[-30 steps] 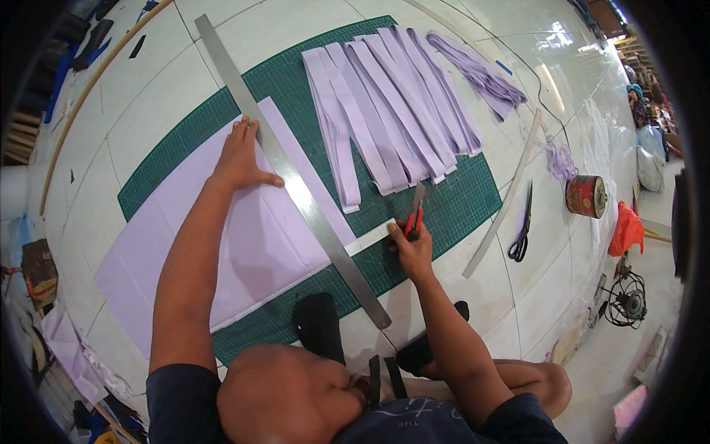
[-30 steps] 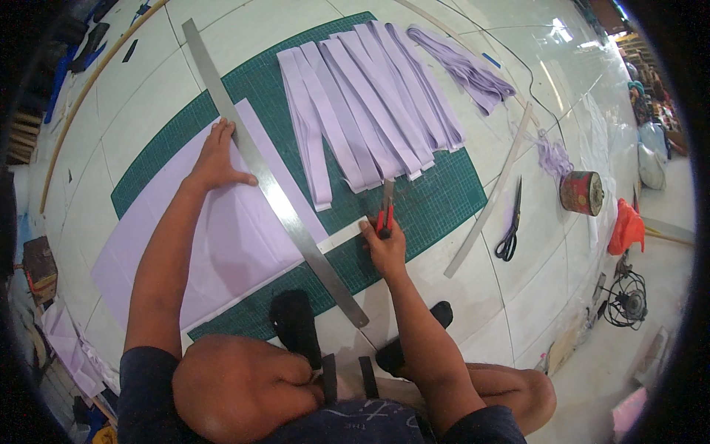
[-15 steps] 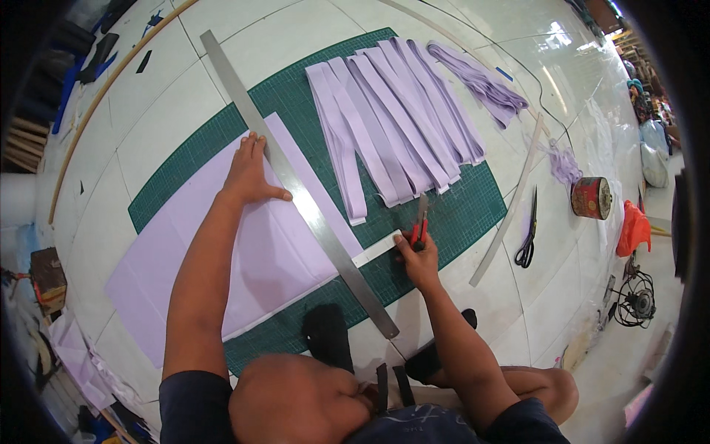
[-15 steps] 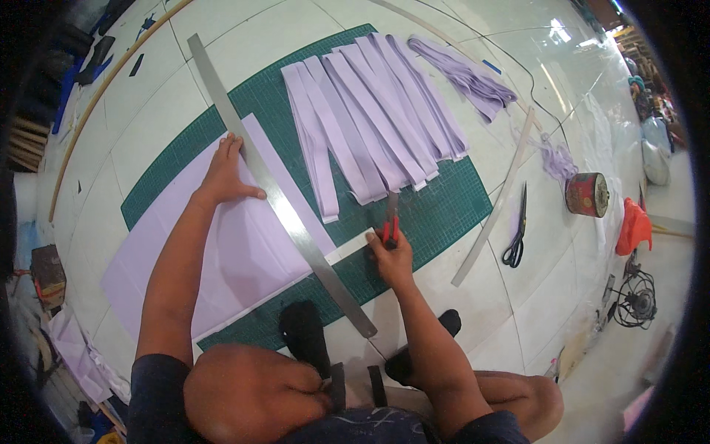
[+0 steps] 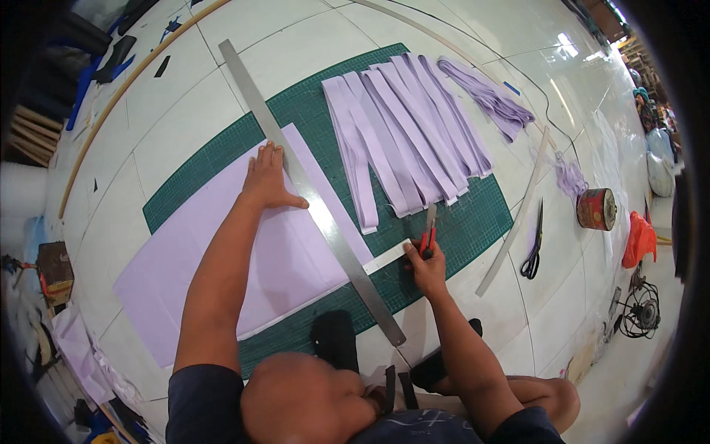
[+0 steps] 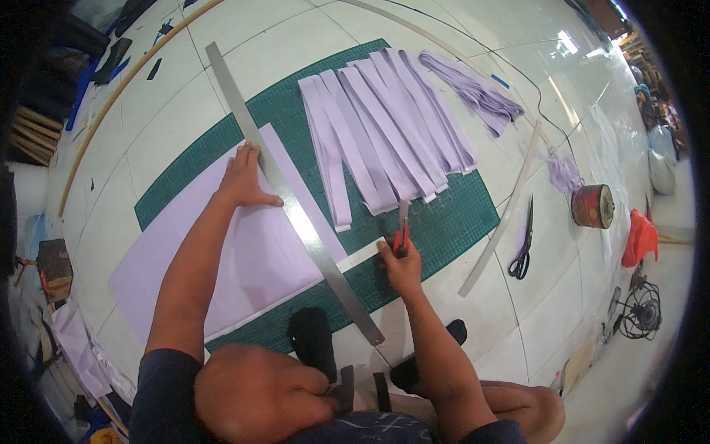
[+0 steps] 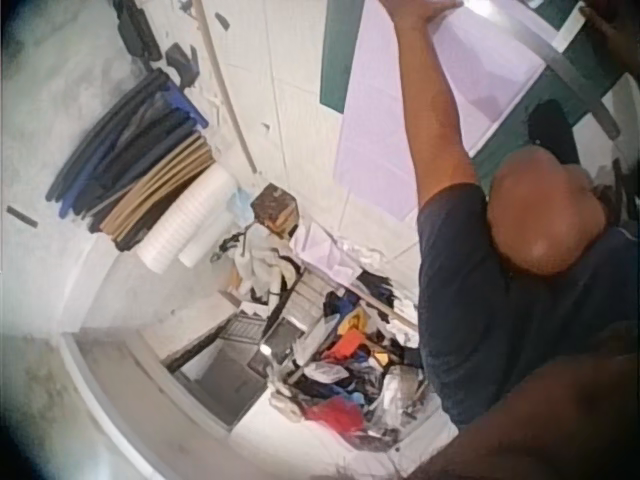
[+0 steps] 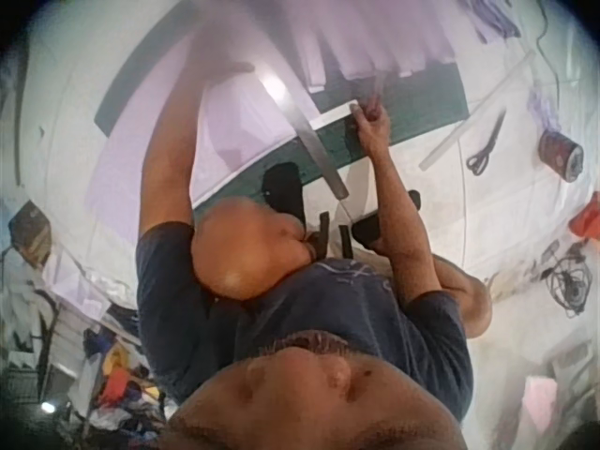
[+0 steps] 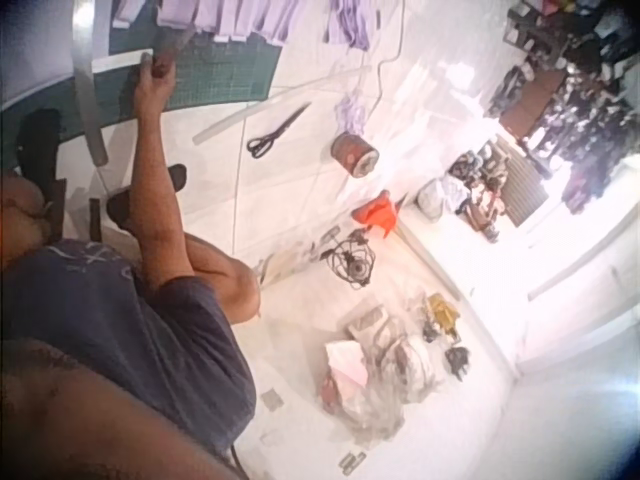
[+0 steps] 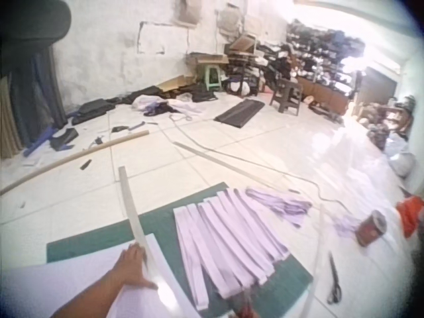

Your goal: The person measures and marks a sheet of lavender fabric on a cutting mat using a metal ruler and a piece of chalk. They then use a utility knife to cut the fabric into long strips, aligning the ruler for each cut and moving the cut pieces aside.

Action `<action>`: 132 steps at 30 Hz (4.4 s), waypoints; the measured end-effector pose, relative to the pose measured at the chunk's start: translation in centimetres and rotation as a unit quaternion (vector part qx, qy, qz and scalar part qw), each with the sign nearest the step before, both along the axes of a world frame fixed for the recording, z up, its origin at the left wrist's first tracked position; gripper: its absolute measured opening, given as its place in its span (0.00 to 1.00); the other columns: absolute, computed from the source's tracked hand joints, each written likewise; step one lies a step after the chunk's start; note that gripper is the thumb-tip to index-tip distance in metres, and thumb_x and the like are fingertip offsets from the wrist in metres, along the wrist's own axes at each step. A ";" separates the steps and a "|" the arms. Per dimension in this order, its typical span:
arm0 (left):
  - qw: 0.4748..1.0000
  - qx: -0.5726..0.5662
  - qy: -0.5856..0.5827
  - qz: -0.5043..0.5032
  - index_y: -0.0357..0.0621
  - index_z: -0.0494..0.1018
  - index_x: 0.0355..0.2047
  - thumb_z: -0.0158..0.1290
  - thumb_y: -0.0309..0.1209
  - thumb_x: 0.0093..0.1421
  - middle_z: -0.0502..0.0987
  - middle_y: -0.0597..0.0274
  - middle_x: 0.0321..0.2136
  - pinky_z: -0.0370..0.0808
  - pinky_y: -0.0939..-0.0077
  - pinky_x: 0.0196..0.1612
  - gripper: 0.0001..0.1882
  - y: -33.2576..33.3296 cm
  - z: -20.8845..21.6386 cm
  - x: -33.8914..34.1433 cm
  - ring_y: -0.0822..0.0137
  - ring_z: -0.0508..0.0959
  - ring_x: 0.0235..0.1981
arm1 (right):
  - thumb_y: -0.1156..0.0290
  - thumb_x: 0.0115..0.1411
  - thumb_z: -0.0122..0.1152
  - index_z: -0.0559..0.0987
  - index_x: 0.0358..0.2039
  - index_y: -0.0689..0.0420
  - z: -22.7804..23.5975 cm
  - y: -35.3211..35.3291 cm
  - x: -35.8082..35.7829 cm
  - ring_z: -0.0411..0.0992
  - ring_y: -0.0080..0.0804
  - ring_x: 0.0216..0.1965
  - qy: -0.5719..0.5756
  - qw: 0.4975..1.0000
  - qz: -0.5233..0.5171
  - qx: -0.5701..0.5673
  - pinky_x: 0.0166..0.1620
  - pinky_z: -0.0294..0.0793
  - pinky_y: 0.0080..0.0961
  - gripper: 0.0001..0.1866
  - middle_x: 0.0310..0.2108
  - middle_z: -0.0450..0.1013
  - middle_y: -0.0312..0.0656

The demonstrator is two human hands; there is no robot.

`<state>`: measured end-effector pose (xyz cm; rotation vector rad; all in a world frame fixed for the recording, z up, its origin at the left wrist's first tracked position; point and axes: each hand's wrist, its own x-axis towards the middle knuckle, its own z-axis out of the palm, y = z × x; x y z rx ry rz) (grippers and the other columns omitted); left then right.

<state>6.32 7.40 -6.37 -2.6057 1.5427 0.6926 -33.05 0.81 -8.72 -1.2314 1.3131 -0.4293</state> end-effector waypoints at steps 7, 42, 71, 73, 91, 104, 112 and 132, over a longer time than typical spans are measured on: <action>0.987 0.124 -0.103 0.006 0.34 0.46 0.71 0.73 0.61 0.28 0.44 0.43 0.72 0.36 0.39 0.71 0.76 -2.0 2.1 -2.1 0.45 0.42 0.74 | 0.63 0.60 0.69 0.76 0.44 0.61 -1.3 -2.9 -4.4 0.75 0.24 0.29 0.032 0.995 -0.057 -0.071 0.27 0.74 0.21 0.18 0.30 0.76 0.37; 0.975 0.164 -0.131 -0.073 0.34 0.43 0.71 0.62 0.75 0.31 0.46 0.37 0.71 0.33 0.44 0.72 0.79 -0.1 2.5 -4.6 0.41 0.41 0.74 | 0.60 0.68 0.49 0.66 0.43 0.65 3.7 -2.4 29.9 0.79 0.59 0.36 0.166 0.859 0.394 -0.282 0.40 0.79 0.46 0.18 0.33 0.76 0.59; 0.987 0.125 -0.094 -0.036 0.27 0.41 0.70 0.65 0.71 0.30 0.44 0.37 0.71 0.32 0.45 0.72 0.80 -0.4 2.2 -4.7 0.46 0.39 0.74 | 0.60 0.66 0.51 0.62 0.43 0.60 6.2 9.0 -2.7 0.77 0.62 0.30 0.346 0.806 0.470 -0.097 0.35 0.77 0.55 0.17 0.31 0.77 0.61; 0.986 0.125 -0.105 -0.036 0.27 0.42 0.70 0.64 0.72 0.29 0.44 0.39 0.72 0.33 0.43 0.72 0.80 -0.4 2.1 -4.9 0.46 0.40 0.74 | 0.60 0.66 0.52 0.62 0.43 0.60 7.2 8.0 -3.0 0.77 0.62 0.30 0.333 0.810 0.474 -0.094 0.35 0.77 0.54 0.17 0.31 0.77 0.60; 0.978 0.175 -0.104 -0.052 0.36 0.42 0.72 0.64 0.73 0.32 0.44 0.39 0.71 0.35 0.45 0.72 0.78 -0.9 3.1 -4.7 0.44 0.40 0.74 | 0.56 0.68 0.47 0.65 0.41 0.63 3.1 -3.2 29.8 0.78 0.63 0.36 0.184 0.876 0.378 -0.238 0.41 0.78 0.51 0.19 0.32 0.77 0.62; 0.972 0.192 -0.115 -0.076 0.37 0.43 0.72 0.61 0.76 0.32 0.42 0.39 0.72 0.35 0.43 0.71 0.78 -0.6 2.5 -4.5 0.43 0.41 0.74 | 0.59 0.65 0.50 0.65 0.44 0.63 4.1 -4.2 31.7 0.77 0.61 0.42 0.200 0.873 0.408 -0.179 0.47 0.74 0.53 0.19 0.38 0.77 0.63; 0.981 0.159 -0.103 -0.042 0.26 0.41 0.70 0.64 0.74 0.29 0.42 0.36 0.71 0.34 0.45 0.72 0.82 -0.4 3.0 -4.4 0.44 0.42 0.74 | 0.59 0.65 0.50 0.64 0.46 0.59 5.9 1.5 16.6 0.77 0.64 0.38 0.276 0.836 0.461 -0.108 0.43 0.74 0.57 0.18 0.35 0.78 0.61; 0.979 0.160 -0.124 -0.040 0.29 0.43 0.71 0.64 0.74 0.29 0.44 0.39 0.72 0.38 0.41 0.71 0.80 -0.1 2.6 -4.7 0.46 0.44 0.74 | 0.61 0.66 0.54 0.62 0.42 0.60 12.7 3.2 5.5 0.76 0.64 0.33 0.308 0.840 0.430 -0.120 0.34 0.76 0.54 0.17 0.29 0.76 0.62</action>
